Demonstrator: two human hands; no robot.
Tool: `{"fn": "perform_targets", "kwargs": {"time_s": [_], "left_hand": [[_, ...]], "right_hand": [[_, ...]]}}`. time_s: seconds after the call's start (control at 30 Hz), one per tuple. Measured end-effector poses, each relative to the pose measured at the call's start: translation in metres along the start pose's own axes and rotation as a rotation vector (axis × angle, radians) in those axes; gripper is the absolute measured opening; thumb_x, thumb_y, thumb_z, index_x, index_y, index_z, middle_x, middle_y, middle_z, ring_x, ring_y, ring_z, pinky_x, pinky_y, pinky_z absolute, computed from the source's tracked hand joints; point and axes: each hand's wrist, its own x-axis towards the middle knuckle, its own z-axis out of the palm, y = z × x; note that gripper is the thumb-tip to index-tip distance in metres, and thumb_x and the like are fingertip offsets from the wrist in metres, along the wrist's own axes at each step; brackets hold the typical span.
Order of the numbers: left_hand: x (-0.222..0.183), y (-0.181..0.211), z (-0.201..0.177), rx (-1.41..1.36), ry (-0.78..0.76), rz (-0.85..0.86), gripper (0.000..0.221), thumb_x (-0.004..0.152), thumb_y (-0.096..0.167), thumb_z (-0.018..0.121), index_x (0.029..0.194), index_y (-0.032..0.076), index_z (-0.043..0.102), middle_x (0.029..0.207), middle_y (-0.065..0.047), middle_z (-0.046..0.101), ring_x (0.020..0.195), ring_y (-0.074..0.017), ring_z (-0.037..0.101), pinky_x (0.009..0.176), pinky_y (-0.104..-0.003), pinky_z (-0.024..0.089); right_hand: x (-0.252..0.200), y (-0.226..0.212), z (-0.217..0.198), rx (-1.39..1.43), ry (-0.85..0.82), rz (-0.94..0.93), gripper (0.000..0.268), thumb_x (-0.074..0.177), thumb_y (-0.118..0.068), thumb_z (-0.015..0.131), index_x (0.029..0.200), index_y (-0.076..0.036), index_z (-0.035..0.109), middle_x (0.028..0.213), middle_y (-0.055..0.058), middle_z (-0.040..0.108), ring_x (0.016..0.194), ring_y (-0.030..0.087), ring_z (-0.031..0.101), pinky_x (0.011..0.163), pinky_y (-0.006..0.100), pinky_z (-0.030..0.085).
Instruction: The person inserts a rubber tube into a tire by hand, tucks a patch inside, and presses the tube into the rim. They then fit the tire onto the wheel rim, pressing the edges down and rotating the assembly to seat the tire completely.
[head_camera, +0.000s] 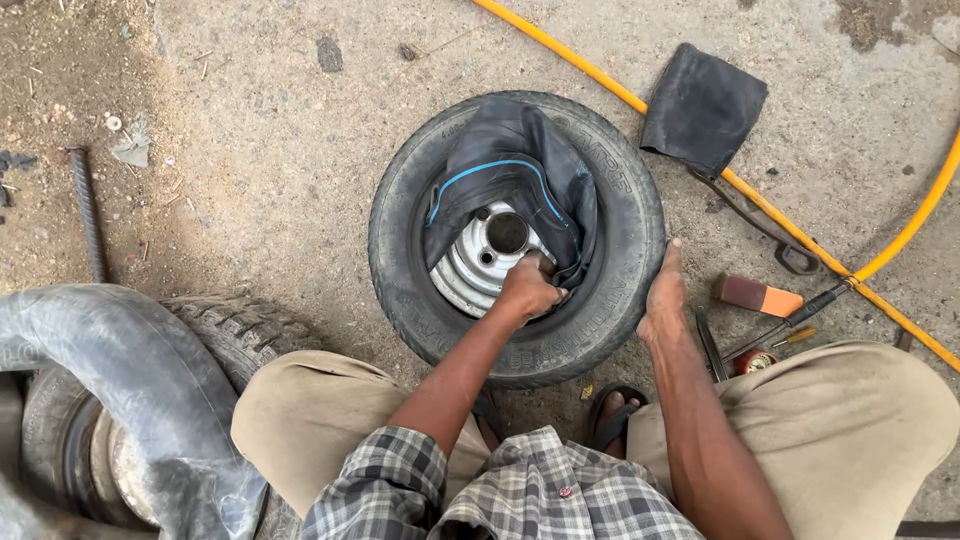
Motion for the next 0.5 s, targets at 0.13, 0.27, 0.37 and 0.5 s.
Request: {"fn": "perform_targets", "kwargs": {"time_s": [0.13,0.27,0.37,0.5], "left_hand": [[-0.002,0.005,0.007,0.114,0.048,0.061,0.047,0.072,0.014,0.087,0.114,0.003,0.069,0.116,-0.019,0.074,0.11,-0.0317,0.07,0.096,-0.039,0.054],[0.012,-0.014,0.011,-0.129,-0.084,0.035,0.041,0.079,0.002,0.073,0.119,-0.001,0.065,0.119,-0.026,0.071,0.108,-0.0358,0.07,0.091,-0.044,0.057],[0.007,-0.015,0.008,-0.477,-0.269,-0.077,0.042,0.087,0.006,0.068,0.126,-0.005,0.058,0.125,-0.031,0.067,0.109,-0.0373,0.069,0.089,-0.045,0.059],[-0.003,0.0,0.016,-0.45,-0.295,-0.153,0.046,0.098,0.021,0.062,0.137,-0.003,0.057,0.133,-0.028,0.064,0.121,-0.0378,0.066,0.102,-0.044,0.054]], "right_hand": [[-0.003,-0.001,0.0,-0.025,0.036,0.004,0.076,0.101,-0.059,0.02,0.149,-0.004,0.041,0.146,0.028,0.049,0.139,0.038,0.051,0.109,0.06,0.047],[0.012,0.004,-0.007,-0.011,0.008,-0.024,0.075,0.102,-0.059,0.02,0.148,-0.003,0.041,0.145,0.029,0.052,0.135,0.037,0.056,0.109,0.056,0.049],[0.015,0.008,-0.009,0.036,-0.016,-0.032,0.076,0.103,-0.059,0.021,0.147,-0.001,0.044,0.142,0.03,0.056,0.132,0.036,0.06,0.109,0.052,0.052],[0.001,-0.001,-0.005,-0.003,0.0,0.02,0.077,0.102,-0.06,0.02,0.146,-0.003,0.044,0.14,0.028,0.057,0.13,0.036,0.06,0.106,0.052,0.052]]}}
